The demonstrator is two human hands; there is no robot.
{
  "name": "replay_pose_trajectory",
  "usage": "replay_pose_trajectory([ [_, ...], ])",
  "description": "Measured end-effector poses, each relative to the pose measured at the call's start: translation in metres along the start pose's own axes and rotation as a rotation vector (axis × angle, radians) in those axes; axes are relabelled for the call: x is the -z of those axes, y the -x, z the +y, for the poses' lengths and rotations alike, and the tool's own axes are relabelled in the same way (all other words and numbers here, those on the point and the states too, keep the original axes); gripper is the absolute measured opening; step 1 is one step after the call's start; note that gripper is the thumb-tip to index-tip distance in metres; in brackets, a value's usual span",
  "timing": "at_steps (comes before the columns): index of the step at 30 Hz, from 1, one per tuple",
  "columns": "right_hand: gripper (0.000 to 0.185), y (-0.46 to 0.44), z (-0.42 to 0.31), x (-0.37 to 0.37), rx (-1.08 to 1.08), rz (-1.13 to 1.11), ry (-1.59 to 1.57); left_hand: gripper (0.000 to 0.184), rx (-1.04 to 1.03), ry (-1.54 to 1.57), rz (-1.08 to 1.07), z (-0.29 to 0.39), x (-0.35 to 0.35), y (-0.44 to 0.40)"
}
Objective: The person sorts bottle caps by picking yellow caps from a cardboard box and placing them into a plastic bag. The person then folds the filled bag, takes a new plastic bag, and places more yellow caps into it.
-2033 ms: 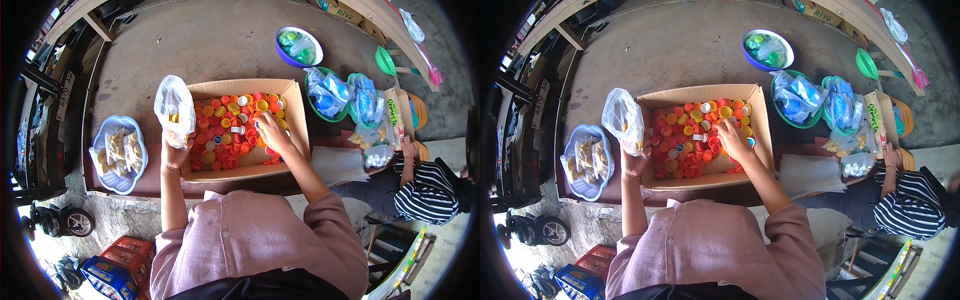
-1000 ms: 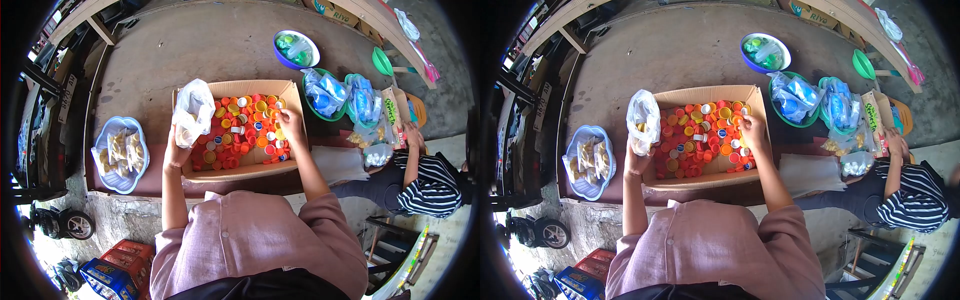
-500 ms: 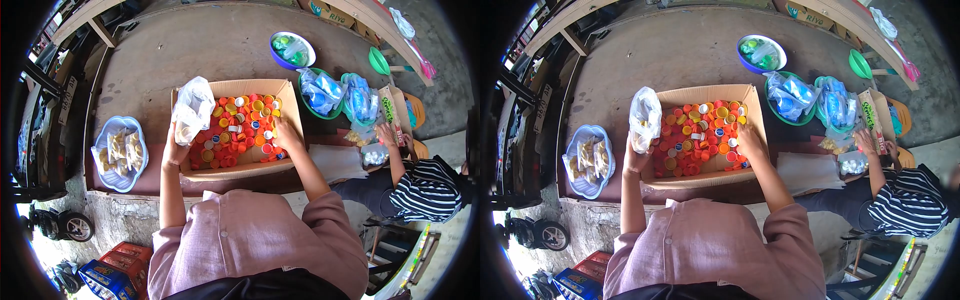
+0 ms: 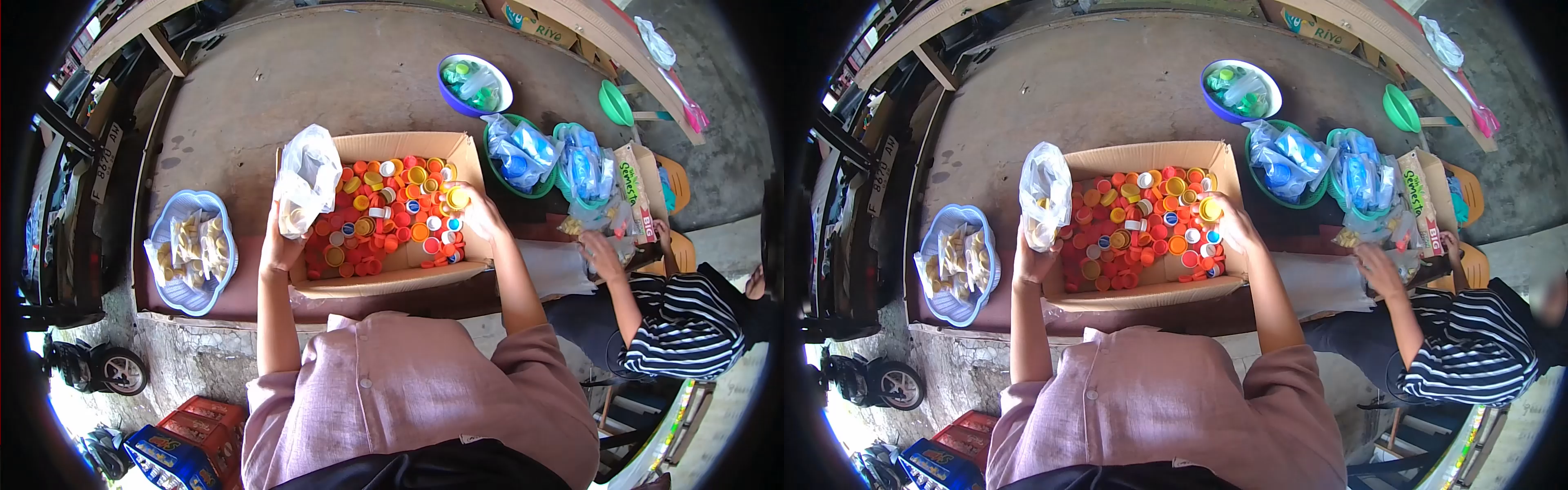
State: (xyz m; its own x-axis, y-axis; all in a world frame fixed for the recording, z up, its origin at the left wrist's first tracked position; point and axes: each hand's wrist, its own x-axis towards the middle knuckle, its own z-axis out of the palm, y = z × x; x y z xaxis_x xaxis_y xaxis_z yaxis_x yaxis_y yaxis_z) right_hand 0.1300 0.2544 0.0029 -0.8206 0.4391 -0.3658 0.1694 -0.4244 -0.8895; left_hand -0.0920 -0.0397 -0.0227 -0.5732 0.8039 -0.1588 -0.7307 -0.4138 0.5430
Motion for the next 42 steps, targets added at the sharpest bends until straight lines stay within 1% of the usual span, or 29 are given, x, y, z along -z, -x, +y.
replay_pose_trajectory([
  [2, 0.028, -0.002, 0.005, 0.001, 0.021, 0.023, 0.027, 0.042, -0.014, 0.001, 0.011, 0.000, -0.001, 0.000],
  [4, 0.029, -0.005, 0.011, 0.003, 0.073, 0.109, 0.339, 0.042, -0.015, -0.007, -0.011, 0.002, -0.005, 0.002],
  [5, 0.029, -0.008, 0.019, 0.005, 0.071, 0.110, 0.337, 0.042, -0.015, -0.012, -0.035, 0.003, -0.007, 0.003],
  [7, 0.027, -0.013, 0.032, 0.003, 0.101, 0.206, 1.010, 0.045, -0.011, 0.010, -0.025, 0.003, -0.009, 0.004],
  [8, 0.026, -0.008, 0.035, 0.002, 0.292, 0.203, 1.138, 0.048, -0.011, 0.033, -0.015, 0.003, -0.009, 0.004],
  [9, 0.026, -0.005, 0.037, 0.001, 0.289, 0.201, 1.136, 0.048, -0.009, 0.032, -0.012, 0.003, -0.009, 0.004],
  [11, 0.025, 0.001, 0.032, -0.008, 0.279, 0.092, 1.117, 0.049, -0.003, 0.059, -0.004, 0.003, -0.008, 0.004],
  [12, 0.023, 0.006, 0.022, -0.015, 0.024, 0.026, 1.230, 0.049, -0.003, 0.058, 0.000, 0.004, -0.007, 0.004],
  [13, 0.023, 0.007, 0.025, -0.018, 0.021, 0.024, 1.229, 0.049, 0.004, 0.102, -0.044, 0.004, -0.006, 0.005],
  [14, 0.022, 0.011, 0.029, -0.020, 0.084, -0.064, 1.253, 0.050, 0.013, 0.146, -0.089, 0.004, -0.006, 0.005],
  [15, 0.022, 0.016, 0.034, -0.023, 0.146, -0.151, 1.274, 0.050, 0.018, 0.147, -0.086, 0.004, -0.006, 0.005],
  [16, 0.022, 0.025, 0.028, -0.037, 0.102, -0.182, 1.273, 0.045, 0.009, 0.150, -0.049, 0.004, -0.006, 0.005],
  [17, 0.025, 0.021, 0.042, -0.034, 0.130, -0.258, 1.236, 0.041, 0.001, 0.152, -0.013, 0.004, -0.007, 0.005],
  [19, 0.027, 0.034, 0.038, -0.052, 0.049, -0.215, 1.281, 0.040, -0.002, 0.136, 0.019, 0.003, -0.009, 0.006],
  [21, 0.030, 0.033, 0.042, -0.056, 0.047, -0.255, 1.267, 0.040, -0.049, 0.147, 0.060, 0.003, -0.007, 0.007],
  [22, 0.031, 0.032, 0.046, -0.056, 0.021, -0.288, 1.274, 0.046, -0.029, 0.237, -0.155, 0.003, 0.001, 0.003],
  [23, 0.032, 0.030, 0.049, -0.055, -0.005, -0.321, 1.280, 0.046, -0.025, 0.240, -0.155, 0.002, 0.007, 0.002],
  [24, 0.034, 0.028, 0.056, -0.052, 0.088, -0.319, 1.286, 0.046, -0.030, 0.222, -0.140, 0.001, 0.013, 0.002],
  [27, 0.036, 0.022, 0.055, -0.052, 0.062, -0.345, 1.270, 0.045, -0.021, 0.176, -0.096, 0.001, 0.008, 0.005],
  [29, 0.037, 0.018, 0.058, -0.048, 0.055, -0.367, 1.301, 0.045, -0.045, 0.252, 0.005, 0.000, 0.008, 0.006],
  [31, 0.037, 0.015, 0.053, -0.045, 0.051, -0.392, 1.332, 0.046, -0.045, 0.279, -0.011, 0.000, 0.008, 0.006],
  [33, 0.034, 0.013, 0.036, -0.038, 0.107, -0.221, 1.344, 0.046, -0.059, 0.255, 0.006, 0.000, 0.006, 0.007],
  [34, 0.030, 0.009, 0.035, -0.032, 0.208, -0.066, 1.314, 0.046, -0.059, 0.255, 0.007, 0.000, 0.007, 0.006],
  [35, 0.025, 0.010, 0.003, -0.043, -0.024, -0.036, 1.379, 0.046, -0.051, 0.276, -0.013, 0.000, 0.008, 0.005],
  [37, 0.022, -0.015, 0.017, -0.016, 0.167, 0.118, 1.350, 0.046, -0.043, 0.297, -0.035, 0.000, 0.007, 0.005],
  [38, 0.022, -0.025, 0.021, -0.012, 0.166, 0.119, 1.350, 0.045, -0.039, 0.287, -0.008, 0.000, 0.006, 0.005],
  [40, 0.023, -0.043, 0.026, -0.009, 0.496, 0.294, 1.401, 0.044, -0.039, 0.275, 0.012, 0.001, 0.001, 0.005],
  [41, 0.023, -0.049, 0.031, -0.007, 0.506, 0.297, 1.401, 0.043, -0.029, 0.221, 0.059, 0.000, -0.003, 0.006],
  [42, 0.025, -0.056, 0.034, -0.007, 0.418, 0.273, 1.468, 0.042, -0.023, 0.165, 0.102, 0.002, -0.005, 0.007],
])
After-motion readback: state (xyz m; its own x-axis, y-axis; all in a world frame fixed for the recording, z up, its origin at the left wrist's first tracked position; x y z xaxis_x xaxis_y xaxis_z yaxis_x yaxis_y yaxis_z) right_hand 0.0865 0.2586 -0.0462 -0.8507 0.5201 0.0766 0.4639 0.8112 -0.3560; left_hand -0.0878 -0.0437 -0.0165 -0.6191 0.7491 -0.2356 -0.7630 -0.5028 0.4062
